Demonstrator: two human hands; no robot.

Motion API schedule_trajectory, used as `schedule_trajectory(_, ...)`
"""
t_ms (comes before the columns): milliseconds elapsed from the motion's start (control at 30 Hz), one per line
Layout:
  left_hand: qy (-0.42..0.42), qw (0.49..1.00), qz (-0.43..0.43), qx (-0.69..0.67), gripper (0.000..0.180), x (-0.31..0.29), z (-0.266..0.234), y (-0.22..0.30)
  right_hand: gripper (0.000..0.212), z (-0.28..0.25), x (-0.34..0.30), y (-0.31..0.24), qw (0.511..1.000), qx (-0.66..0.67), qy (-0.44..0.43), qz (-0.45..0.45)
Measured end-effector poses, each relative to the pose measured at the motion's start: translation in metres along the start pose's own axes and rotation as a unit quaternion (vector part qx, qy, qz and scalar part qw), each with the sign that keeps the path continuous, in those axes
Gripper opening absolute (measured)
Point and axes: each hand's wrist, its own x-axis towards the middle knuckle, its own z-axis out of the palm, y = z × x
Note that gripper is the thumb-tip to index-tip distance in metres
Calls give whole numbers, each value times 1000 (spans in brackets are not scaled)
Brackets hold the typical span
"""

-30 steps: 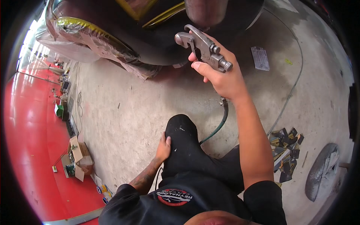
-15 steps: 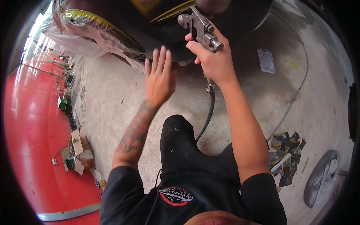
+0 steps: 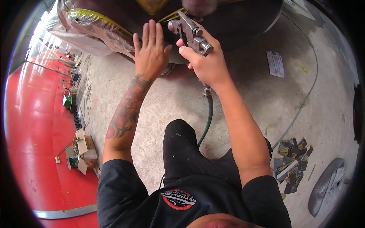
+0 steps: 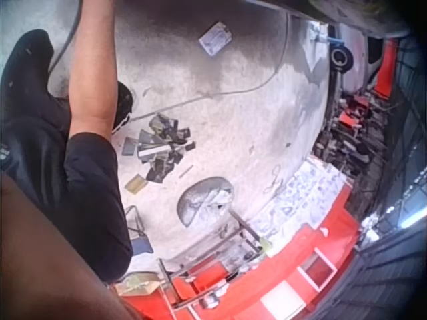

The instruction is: The person rubs their hand over a black car part that has been partially masked with tape and paper, then holds a spray gun to the surface before beginning to disassemble parts of the gun by hand and place them on the floor.

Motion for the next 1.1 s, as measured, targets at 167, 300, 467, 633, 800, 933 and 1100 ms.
schedule_trajectory(167, -19, 1000, 19, -11, 78, -2, 2, 5, 52, -3, 0, -3, 1000, 11, -5, 14)
schedule_trajectory(300, 2, 999, -9, 36, 78, 5, 1, 0, 52, -7, -2, -6, 1000, -12, -2, 1)
schedule_trajectory(467, -4, 999, 33, -16, 78, 4, 3, 7, 52, -11, -4, -8, 1000, -20, -1, 10)
schedule_trajectory(633, 12, 999, 7, -30, 77, 13, 11, 11, 52, -17, -4, -10, 1000, -7, 12, 11)
schedule_trajectory(800, 54, 997, 26, -59, 78, 34, 19, 24, 50, -23, -1, -13, 999, -14, 31, 6)
schedule_trajectory(933, 82, 995, 24, -59, 75, 59, 21, 40, 50, -29, 0, -13, 997, 1, 66, 35)
schedule_trajectory(1100, 35, 993, 95, -54, 74, 90, 15, 58, 51, -35, 4, -12, 996, -16, 79, 32)
